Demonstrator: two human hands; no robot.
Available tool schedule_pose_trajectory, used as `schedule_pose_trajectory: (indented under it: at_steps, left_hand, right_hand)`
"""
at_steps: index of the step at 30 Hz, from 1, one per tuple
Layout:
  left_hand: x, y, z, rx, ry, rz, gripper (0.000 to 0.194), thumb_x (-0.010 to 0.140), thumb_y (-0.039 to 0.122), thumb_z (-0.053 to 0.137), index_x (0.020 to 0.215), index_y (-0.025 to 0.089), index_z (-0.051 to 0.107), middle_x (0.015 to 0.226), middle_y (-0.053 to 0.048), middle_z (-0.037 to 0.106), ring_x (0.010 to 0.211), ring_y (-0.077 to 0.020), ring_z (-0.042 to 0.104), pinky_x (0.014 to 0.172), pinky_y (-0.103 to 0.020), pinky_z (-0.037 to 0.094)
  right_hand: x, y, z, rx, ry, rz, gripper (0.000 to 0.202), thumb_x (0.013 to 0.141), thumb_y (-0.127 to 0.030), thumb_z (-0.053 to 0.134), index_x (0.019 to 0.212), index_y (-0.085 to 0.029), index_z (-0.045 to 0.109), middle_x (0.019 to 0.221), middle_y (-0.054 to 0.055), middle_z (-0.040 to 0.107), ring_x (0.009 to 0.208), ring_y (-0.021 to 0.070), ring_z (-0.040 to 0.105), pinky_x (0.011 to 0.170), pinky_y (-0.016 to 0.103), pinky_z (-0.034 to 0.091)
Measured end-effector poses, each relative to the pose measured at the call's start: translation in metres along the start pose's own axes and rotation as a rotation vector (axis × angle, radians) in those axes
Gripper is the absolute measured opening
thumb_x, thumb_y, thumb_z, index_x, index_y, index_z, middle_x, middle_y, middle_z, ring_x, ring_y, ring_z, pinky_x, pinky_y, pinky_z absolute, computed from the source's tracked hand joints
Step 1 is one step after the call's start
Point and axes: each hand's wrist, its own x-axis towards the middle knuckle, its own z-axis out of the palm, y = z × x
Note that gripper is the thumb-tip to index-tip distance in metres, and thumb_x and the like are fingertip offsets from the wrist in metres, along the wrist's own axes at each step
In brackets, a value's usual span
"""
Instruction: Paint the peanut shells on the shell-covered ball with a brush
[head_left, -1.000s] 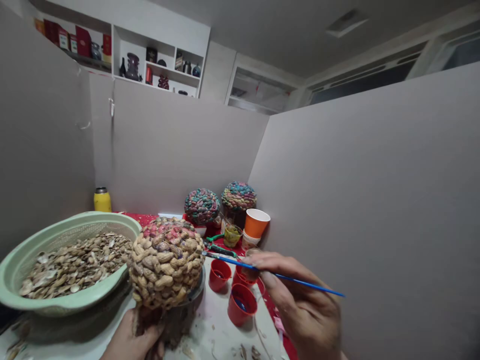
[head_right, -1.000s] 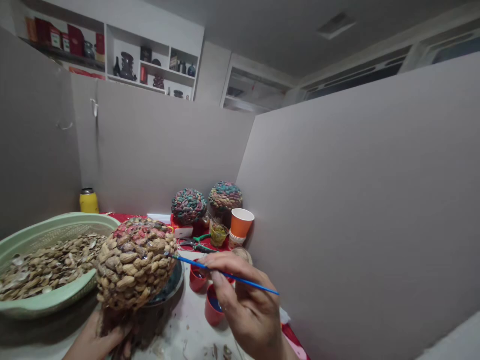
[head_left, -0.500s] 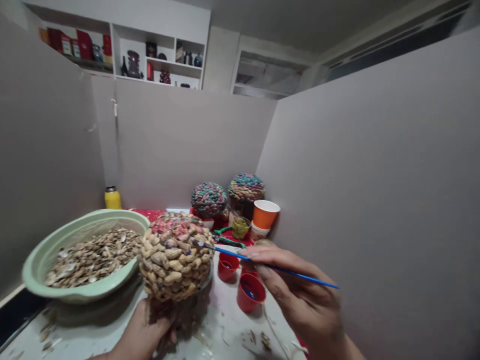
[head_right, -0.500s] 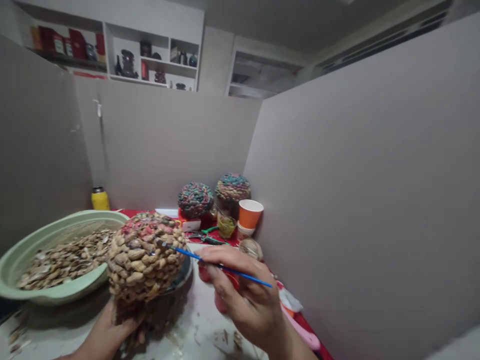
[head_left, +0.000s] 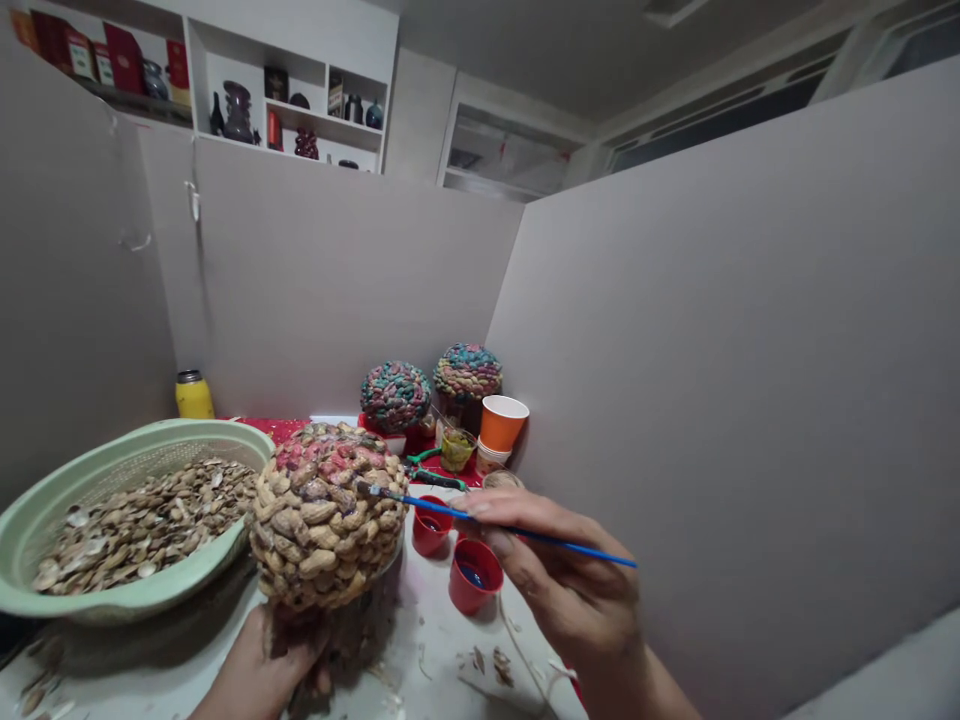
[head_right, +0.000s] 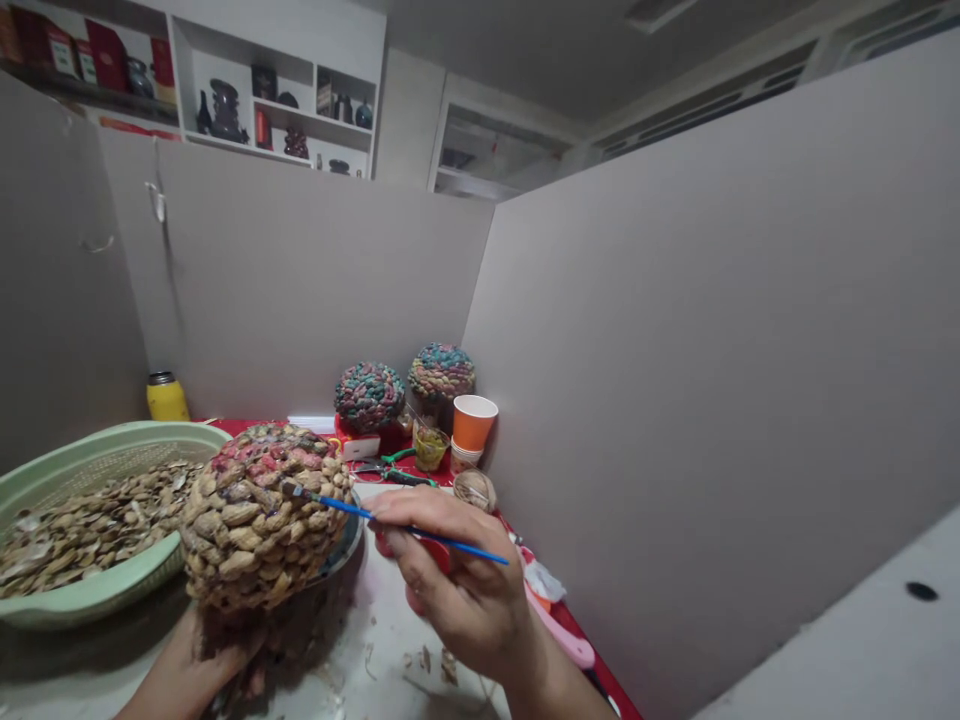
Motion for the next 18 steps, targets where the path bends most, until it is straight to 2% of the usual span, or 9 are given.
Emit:
schedule_pose_trajectory:
  at_steps: [4, 7, 9, 13, 18]
  left_hand:
    - [0.002, -0.008, -0.001, 0.001, -0.03, 0.016, 0.076, 0.072, 0.088, 0.063, 0.059, 0.014, 0.071, 0.051, -0.011, 0.07, 0.048, -0.0174, 0.06, 0.05, -0.026, 0.047]
    - [0.002, -0.008, -0.002, -0.035, -0.014, 0.004, 0.074, 0.07, 0.088, 0.065, 0.065, 0.014, 0.072, 0.052, -0.01, 0.07, 0.048, -0.0175, 0.06, 0.05, -0.026, 0.047]
    - [0.001, -0.004, 0.0, -0.046, -0.024, -0.005, 0.073, 0.07, 0.087, 0.066, 0.066, 0.014, 0.071, 0.052, -0.01, 0.07, 0.048, -0.0175, 0.06, 0.05, -0.026, 0.047]
    - [-0.004, 0.01, 0.004, -0.084, 0.007, 0.009, 0.07, 0.068, 0.084, 0.071, 0.067, 0.015, 0.069, 0.049, -0.006, 0.066, 0.046, -0.0157, 0.056, 0.048, -0.025, 0.043]
    - [-0.01, 0.025, 0.007, -0.059, 0.033, 0.014, 0.071, 0.069, 0.085, 0.07, 0.06, 0.015, 0.066, 0.048, -0.005, 0.065, 0.047, -0.0149, 0.056, 0.051, -0.025, 0.043]
  right_hand:
    - [0.003, -0.001, -0.008, -0.041, 0.002, 0.019, 0.024, 0.092, -0.011, 0.068, 0.104, -0.028, 0.08, 0.096, 0.004, 0.083, 0.091, 0.0229, 0.079, 0.084, 0.037, 0.066]
    - [0.005, -0.002, -0.009, -0.073, 0.052, 0.008, 0.023, 0.092, -0.01, 0.068, 0.101, -0.027, 0.08, 0.094, 0.004, 0.083, 0.089, 0.0217, 0.079, 0.082, 0.035, 0.066]
    - [0.005, -0.001, -0.007, -0.067, 0.069, 0.001, 0.024, 0.092, -0.009, 0.068, 0.102, -0.028, 0.08, 0.095, 0.003, 0.083, 0.09, 0.0207, 0.079, 0.083, 0.034, 0.066]
    - [0.003, 0.003, -0.003, -0.025, 0.02, 0.017, 0.028, 0.093, -0.008, 0.067, 0.107, -0.028, 0.079, 0.101, 0.004, 0.083, 0.096, 0.0212, 0.079, 0.085, 0.035, 0.067]
    - [0.005, 0.003, -0.012, -0.097, 0.0, 0.009, 0.023, 0.092, -0.009, 0.066, 0.103, -0.026, 0.078, 0.096, 0.005, 0.082, 0.091, 0.0208, 0.078, 0.083, 0.034, 0.066]
